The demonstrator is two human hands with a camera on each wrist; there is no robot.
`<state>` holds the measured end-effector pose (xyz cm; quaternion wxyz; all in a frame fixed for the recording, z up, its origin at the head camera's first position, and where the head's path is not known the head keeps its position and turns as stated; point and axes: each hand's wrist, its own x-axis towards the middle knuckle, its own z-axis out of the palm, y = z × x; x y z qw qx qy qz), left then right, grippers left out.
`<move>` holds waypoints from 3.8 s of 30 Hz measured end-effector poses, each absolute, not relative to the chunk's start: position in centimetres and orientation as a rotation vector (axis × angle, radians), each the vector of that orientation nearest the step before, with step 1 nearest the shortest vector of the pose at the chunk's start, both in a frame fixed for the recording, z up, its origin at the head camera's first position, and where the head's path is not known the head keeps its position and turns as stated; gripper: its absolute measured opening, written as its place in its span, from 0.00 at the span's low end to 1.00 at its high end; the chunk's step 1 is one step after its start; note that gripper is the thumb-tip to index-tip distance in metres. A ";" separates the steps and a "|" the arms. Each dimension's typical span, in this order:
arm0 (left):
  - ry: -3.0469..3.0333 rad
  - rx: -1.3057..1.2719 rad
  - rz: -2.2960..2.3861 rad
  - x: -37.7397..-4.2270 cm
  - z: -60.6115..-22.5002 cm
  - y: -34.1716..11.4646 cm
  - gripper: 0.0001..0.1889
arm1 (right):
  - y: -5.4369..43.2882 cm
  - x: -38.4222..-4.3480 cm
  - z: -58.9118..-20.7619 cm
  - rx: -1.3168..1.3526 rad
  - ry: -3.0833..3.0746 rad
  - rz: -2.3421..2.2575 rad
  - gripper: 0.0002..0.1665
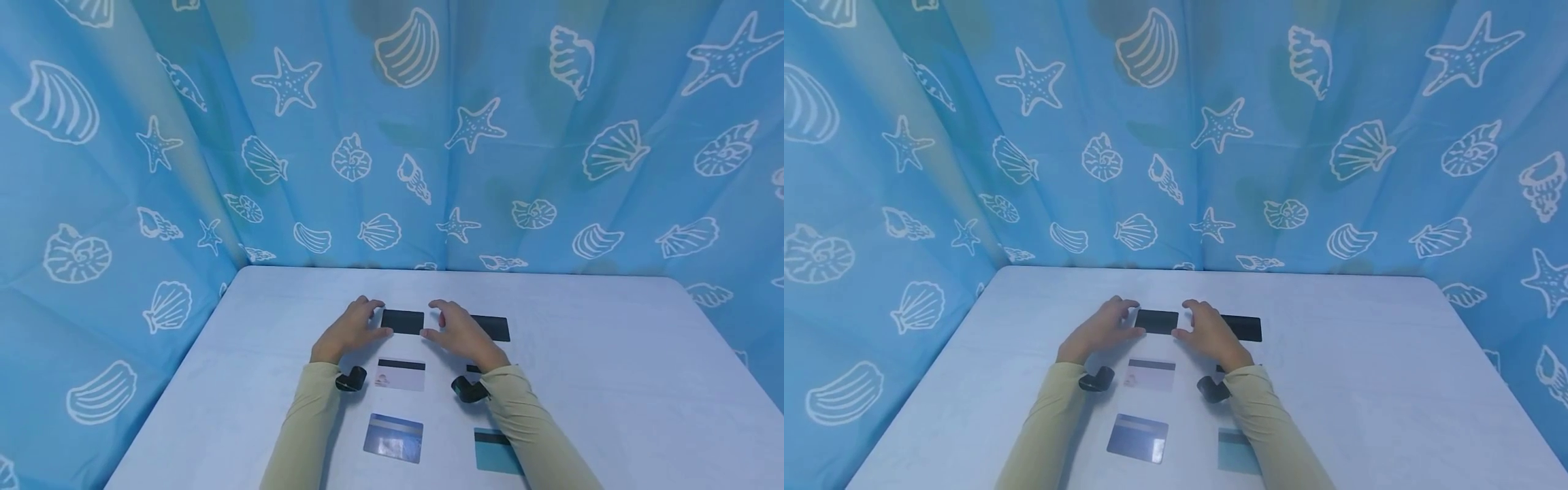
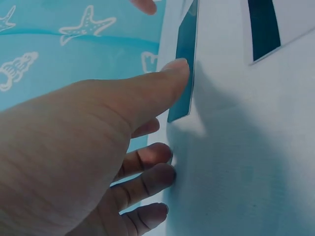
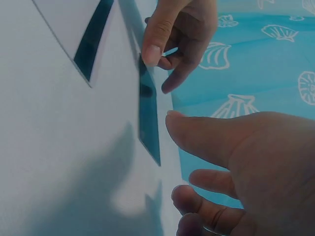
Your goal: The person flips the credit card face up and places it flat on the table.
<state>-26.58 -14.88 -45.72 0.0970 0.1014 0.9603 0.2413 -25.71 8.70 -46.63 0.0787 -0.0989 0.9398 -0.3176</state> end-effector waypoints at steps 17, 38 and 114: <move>2.846 0.278 0.667 -26.9 -46.2 -14.7 0.28 | 8.1 -26.0 -47.9 -0.270 2.814 -0.891 0.38; 2.804 0.364 0.692 -26.9 -46.5 -14.7 0.26 | 7.7 -25.8 -47.7 -0.250 2.805 -0.845 0.32; 2.817 0.551 0.674 -26.2 -44.0 -13.5 0.35 | 8.3 -25.1 -44.4 -0.489 2.797 -0.953 0.37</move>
